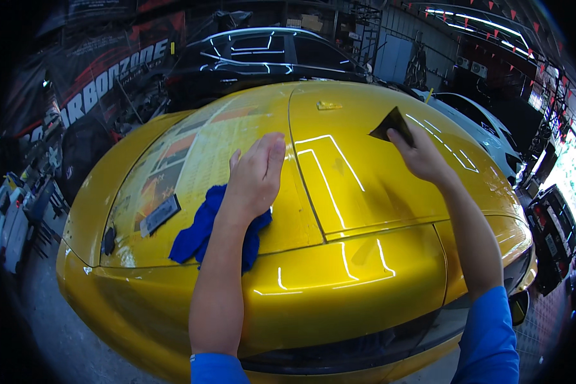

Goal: Wet sanding the surface of a yellow car using a sanding block and water.

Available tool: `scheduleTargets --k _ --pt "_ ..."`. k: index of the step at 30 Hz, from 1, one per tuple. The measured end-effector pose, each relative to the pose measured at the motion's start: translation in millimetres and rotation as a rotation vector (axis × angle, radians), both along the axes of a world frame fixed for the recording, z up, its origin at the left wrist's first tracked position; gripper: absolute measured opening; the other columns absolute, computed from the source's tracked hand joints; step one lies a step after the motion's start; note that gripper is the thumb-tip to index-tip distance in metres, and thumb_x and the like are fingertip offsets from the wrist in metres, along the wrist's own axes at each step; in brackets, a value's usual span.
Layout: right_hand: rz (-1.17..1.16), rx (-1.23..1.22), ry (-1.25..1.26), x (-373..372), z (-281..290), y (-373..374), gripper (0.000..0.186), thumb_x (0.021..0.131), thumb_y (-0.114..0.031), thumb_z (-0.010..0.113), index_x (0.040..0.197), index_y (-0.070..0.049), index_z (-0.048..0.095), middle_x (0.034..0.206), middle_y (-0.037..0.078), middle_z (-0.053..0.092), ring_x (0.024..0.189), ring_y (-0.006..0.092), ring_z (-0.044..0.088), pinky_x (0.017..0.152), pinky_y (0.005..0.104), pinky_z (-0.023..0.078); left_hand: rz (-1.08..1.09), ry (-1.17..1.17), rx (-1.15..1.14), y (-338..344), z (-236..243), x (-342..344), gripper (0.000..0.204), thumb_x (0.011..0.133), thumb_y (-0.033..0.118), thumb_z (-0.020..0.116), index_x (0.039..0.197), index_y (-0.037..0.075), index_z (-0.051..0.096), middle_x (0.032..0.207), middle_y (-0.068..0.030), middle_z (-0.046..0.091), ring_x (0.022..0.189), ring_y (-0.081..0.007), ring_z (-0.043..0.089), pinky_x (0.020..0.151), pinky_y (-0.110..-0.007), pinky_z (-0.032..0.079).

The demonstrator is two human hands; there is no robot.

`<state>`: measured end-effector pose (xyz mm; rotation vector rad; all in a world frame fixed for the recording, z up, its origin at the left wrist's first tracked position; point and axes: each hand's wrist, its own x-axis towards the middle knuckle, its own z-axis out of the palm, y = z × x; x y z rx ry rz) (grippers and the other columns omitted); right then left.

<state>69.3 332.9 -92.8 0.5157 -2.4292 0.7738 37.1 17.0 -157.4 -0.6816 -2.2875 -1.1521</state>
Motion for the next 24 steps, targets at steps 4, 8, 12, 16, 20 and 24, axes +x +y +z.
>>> scheduleTargets --k 4,8,12,16,20,24 --pt "0.061 -0.144 0.097 -32 -15 9 0.027 0.100 -0.014 0.052 0.121 0.002 0.052 0.097 0.016 0.066 0.082 0.0230 0.059 0.079 0.0358 0.047 -0.036 -0.020 -0.008 6 0 -4 0.051 0.105 0.043 0.029 0.126 0.005 0.055 0.126 -0.0176 0.061 0.121 -0.0365 0.054 0.108 -0.062 0.025" --pt "0.042 -0.107 0.086 -21 -20 0 0.028 0.101 -0.019 0.052 0.117 0.004 0.051 0.089 0.021 0.063 0.082 0.0266 0.062 0.076 0.0379 0.046 -0.025 0.162 -0.002 4 -5 -3 0.041 0.104 0.033 0.042 0.117 -0.002 0.059 0.090 -0.0147 0.066 0.080 -0.0242 0.062 0.077 -0.035 0.049" --pt "0.123 -0.535 -0.022 -6 -9 -1 0.031 0.102 -0.023 0.051 0.118 0.004 0.053 0.101 0.018 0.065 0.090 0.0231 0.065 0.074 0.0348 0.055 -0.074 0.218 -0.059 19 0 9 0.033 0.101 0.025 0.051 0.116 -0.002 0.060 0.092 -0.0134 0.065 0.084 -0.0233 0.062 0.080 -0.034 0.049" --pt "0.233 -1.043 -0.157 5 11 1 0.037 0.102 -0.025 0.051 0.122 0.006 0.050 0.115 0.016 0.062 0.102 0.0234 0.065 0.078 0.0359 0.064 -0.076 0.260 -0.131 28 4 16 0.026 0.096 0.018 0.059 0.114 0.000 0.060 0.092 -0.0111 0.065 0.083 -0.0238 0.063 0.090 -0.040 0.044" --pt "0.541 -1.528 0.059 40 40 36 0.038 0.102 -0.016 0.049 0.130 0.007 0.043 0.126 0.022 0.056 0.117 0.0313 0.059 0.100 0.0429 0.054 -0.067 0.301 -0.118 30 0 13 0.024 0.094 0.019 0.060 0.112 0.003 0.061 0.089 -0.0088 0.066 0.080 -0.0244 0.063 0.094 -0.045 0.040" --pt "0.682 -1.517 0.097 150 6 61 0.041 0.101 -0.017 0.051 0.134 0.007 0.044 0.128 0.020 0.056 0.120 0.0305 0.056 0.100 0.0409 0.053 -0.080 0.276 -0.116 11 -6 5 0.024 0.094 0.019 0.060 0.112 0.003 0.061 0.088 -0.0096 0.065 0.079 -0.0249 0.063 0.095 -0.045 0.039"
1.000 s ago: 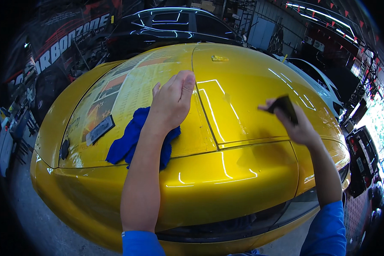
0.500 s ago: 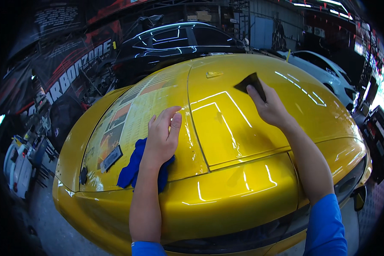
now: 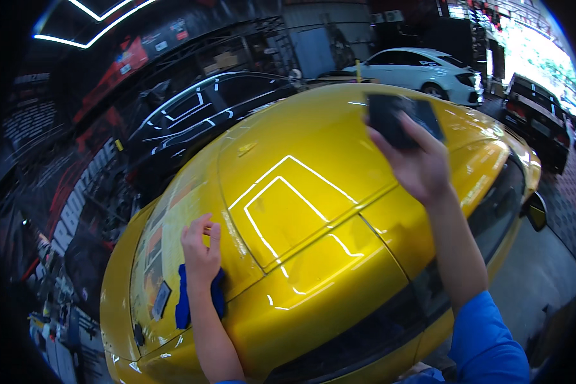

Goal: Wet sanding the surface of a yellow car using a sanding block and water.

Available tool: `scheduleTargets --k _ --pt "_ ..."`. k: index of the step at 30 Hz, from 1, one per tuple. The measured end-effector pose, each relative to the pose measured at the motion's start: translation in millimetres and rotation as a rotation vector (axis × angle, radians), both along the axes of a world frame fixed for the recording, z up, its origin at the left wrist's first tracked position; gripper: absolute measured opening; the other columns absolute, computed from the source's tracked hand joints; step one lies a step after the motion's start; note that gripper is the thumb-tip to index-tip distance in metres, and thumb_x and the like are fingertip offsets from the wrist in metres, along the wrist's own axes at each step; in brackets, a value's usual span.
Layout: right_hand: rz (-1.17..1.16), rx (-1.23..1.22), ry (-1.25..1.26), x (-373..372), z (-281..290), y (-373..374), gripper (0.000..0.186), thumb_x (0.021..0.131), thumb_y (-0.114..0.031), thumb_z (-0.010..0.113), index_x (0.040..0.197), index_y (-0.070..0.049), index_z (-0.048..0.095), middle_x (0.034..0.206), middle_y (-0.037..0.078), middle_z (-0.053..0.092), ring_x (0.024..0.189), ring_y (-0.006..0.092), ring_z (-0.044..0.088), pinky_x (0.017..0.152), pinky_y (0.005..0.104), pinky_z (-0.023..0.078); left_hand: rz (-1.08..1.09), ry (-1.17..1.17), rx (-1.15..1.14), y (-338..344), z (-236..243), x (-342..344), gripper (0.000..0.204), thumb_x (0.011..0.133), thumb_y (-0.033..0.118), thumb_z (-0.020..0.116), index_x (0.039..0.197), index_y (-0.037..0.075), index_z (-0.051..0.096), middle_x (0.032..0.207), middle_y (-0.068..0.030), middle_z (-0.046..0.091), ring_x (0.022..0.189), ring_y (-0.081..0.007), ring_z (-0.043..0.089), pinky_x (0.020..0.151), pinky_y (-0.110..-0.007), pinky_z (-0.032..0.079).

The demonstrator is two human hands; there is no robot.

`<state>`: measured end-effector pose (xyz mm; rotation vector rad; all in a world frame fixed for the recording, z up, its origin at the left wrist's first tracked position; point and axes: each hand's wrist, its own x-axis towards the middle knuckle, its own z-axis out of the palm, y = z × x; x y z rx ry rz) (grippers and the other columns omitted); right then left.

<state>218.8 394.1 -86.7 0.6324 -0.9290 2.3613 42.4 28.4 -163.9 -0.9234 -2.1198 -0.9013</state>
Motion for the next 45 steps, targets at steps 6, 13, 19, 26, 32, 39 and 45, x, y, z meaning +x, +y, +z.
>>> scheduleTargets --k 6,13,19,26,32,39,45 --pt "-0.537 0.049 -0.585 262 -175 48 0.041 0.103 -0.022 0.045 0.136 0.003 0.044 0.125 0.019 0.059 0.101 0.0301 0.068 0.070 0.0332 0.063 -0.052 0.168 0.065 10 -10 -28 0.019 0.093 0.011 0.061 0.107 0.000 0.065 0.094 -0.0138 0.064 0.089 -0.0287 0.060 0.084 -0.039 0.047" --pt "-0.715 -0.824 -1.100 475 -367 -15 0.035 0.103 -0.015 0.041 0.130 0.008 0.040 0.121 0.025 0.053 0.086 0.0373 0.070 0.063 0.0392 0.063 -0.253 0.081 0.086 16 1 -14 0.028 0.102 0.022 0.048 0.112 -0.002 0.061 0.101 -0.0167 0.062 0.096 -0.0288 0.060 0.086 -0.040 0.047" --pt "-0.926 -0.925 -1.122 505 -373 -5 0.046 0.097 -0.009 0.050 0.135 0.008 0.029 0.131 0.025 0.045 0.118 0.0445 0.052 0.089 0.0580 0.054 -0.605 0.348 -0.170 121 -1 206 0.022 0.097 0.016 0.058 0.108 -0.003 0.063 0.098 -0.0185 0.066 0.094 -0.0340 0.064 0.083 -0.043 0.051" --pt "-0.661 -1.074 -0.978 563 -432 3 0.040 0.103 -0.022 0.045 0.132 0.005 0.041 0.127 0.021 0.050 0.116 0.0419 0.052 0.094 0.0562 0.051 -1.084 -0.864 -0.534 166 -238 436 0.019 0.095 0.014 0.058 0.106 0.002 0.067 0.102 -0.0165 0.068 0.095 -0.0323 0.064 0.085 -0.038 0.051" --pt "-0.727 -0.992 -1.641 667 -579 -46 0.056 0.099 -0.044 0.052 0.140 -0.008 0.036 0.133 0.016 0.052 0.119 0.0408 0.053 0.090 0.0613 0.051 -0.777 -1.696 -0.782 142 -310 562 0.027 0.099 0.022 0.056 0.112 -0.001 0.065 0.102 -0.0186 0.069 0.096 -0.0300 0.066 0.088 -0.036 0.050" --pt "-0.705 -0.327 -2.210 744 -821 -62 0.022 0.086 -0.011 0.055 0.097 0.006 0.062 0.103 0.030 0.065 0.104 0.0417 0.064 0.085 0.0446 0.055 -0.374 -1.450 -1.268 69 -387 583 0.026 0.099 0.019 0.055 0.113 -0.001 0.064 0.109 -0.0187 0.067 0.103 -0.0294 0.064 0.091 -0.035 0.049" --pt "-0.383 -0.142 -2.552 737 -923 -42 0.034 0.090 -0.011 0.048 0.118 0.004 0.059 0.116 0.033 0.061 0.109 0.0454 0.061 0.098 0.0501 0.048 0.019 -1.673 -1.496 24 -416 582 0.032 0.102 0.025 0.051 0.119 0.000 0.062 0.100 -0.0087 0.068 0.092 -0.0149 0.064 0.084 -0.029 0.050"
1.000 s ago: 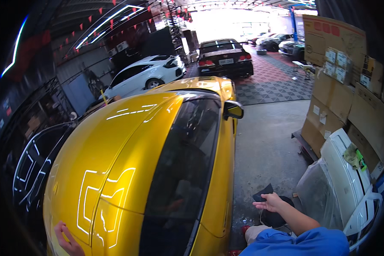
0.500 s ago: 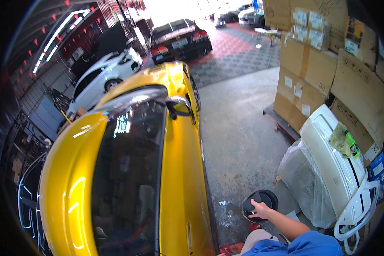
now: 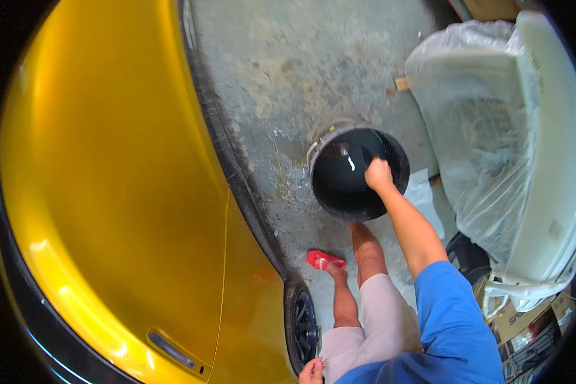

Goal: Wet sanding the surface of a yellow car using a sanding block and water.

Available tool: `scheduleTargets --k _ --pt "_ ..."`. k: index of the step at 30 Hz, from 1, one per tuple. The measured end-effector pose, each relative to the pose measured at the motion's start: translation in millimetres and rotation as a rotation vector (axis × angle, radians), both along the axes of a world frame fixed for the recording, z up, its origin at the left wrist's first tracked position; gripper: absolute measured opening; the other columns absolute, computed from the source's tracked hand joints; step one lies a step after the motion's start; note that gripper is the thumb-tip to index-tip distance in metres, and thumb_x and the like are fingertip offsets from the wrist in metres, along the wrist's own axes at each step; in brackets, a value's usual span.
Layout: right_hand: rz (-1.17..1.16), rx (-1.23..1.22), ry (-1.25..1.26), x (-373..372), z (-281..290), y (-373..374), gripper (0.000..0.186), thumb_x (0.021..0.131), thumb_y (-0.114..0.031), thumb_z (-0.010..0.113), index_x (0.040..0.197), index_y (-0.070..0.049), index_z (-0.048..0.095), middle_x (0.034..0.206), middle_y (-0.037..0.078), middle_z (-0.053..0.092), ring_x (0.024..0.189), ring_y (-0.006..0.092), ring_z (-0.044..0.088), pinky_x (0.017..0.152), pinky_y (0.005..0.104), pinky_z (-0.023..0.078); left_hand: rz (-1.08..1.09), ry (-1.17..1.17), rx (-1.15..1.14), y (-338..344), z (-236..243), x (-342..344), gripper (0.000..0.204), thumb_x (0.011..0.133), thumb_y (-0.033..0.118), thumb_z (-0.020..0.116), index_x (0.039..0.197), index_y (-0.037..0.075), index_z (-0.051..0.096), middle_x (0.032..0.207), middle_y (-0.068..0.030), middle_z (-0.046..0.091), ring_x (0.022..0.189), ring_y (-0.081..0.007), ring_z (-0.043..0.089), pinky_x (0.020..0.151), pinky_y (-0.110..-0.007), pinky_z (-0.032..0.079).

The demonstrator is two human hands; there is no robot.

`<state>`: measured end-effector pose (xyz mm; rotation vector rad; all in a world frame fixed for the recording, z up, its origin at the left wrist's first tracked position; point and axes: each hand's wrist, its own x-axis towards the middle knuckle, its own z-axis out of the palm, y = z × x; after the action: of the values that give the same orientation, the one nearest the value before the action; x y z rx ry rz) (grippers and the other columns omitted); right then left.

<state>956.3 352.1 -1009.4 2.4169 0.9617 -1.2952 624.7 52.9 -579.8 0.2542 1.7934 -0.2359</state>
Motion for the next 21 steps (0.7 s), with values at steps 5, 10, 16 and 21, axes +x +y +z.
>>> scheduleTargets --k 5,10,16,21 --pt "0.501 0.138 -0.256 18 -112 -48 0.048 0.096 -0.012 0.037 0.142 -0.002 0.039 0.151 0.019 0.038 0.138 0.0368 0.039 0.104 0.0436 0.045 0.256 0.002 -0.114 25 -25 23 0.035 0.104 0.029 0.050 0.123 0.001 0.060 0.101 -0.0063 0.068 0.090 -0.0123 0.064 0.080 -0.024 0.050" --pt "0.087 -0.194 0.187 -3 -112 -72 0.047 0.095 -0.010 0.044 0.141 -0.006 0.043 0.136 0.021 0.054 0.123 0.0417 0.054 0.103 0.0518 0.044 0.275 0.052 -0.021 42 -29 29 0.039 0.103 0.035 0.051 0.123 0.004 0.061 0.101 -0.0038 0.068 0.088 -0.0117 0.063 0.079 -0.025 0.050" --pt "-1.425 -0.050 0.899 -6 6 -86 0.041 0.104 -0.034 0.039 0.130 -0.003 0.050 0.116 0.014 0.066 0.086 0.0324 0.066 0.067 0.0358 0.060 0.189 0.025 0.139 24 3 18 0.037 0.103 0.035 0.049 0.121 0.006 0.062 0.097 -0.0053 0.069 0.087 -0.0131 0.064 0.079 -0.027 0.049" --pt "-1.497 -0.022 1.092 -5 48 -85 0.041 0.100 -0.026 0.053 0.134 -0.003 0.045 0.122 0.020 0.059 0.102 0.0396 0.062 0.084 0.0474 0.056 0.212 0.028 0.373 22 27 3 0.032 0.102 0.027 0.052 0.116 0.002 0.064 0.101 -0.0099 0.069 0.097 -0.0165 0.063 0.088 -0.031 0.049"
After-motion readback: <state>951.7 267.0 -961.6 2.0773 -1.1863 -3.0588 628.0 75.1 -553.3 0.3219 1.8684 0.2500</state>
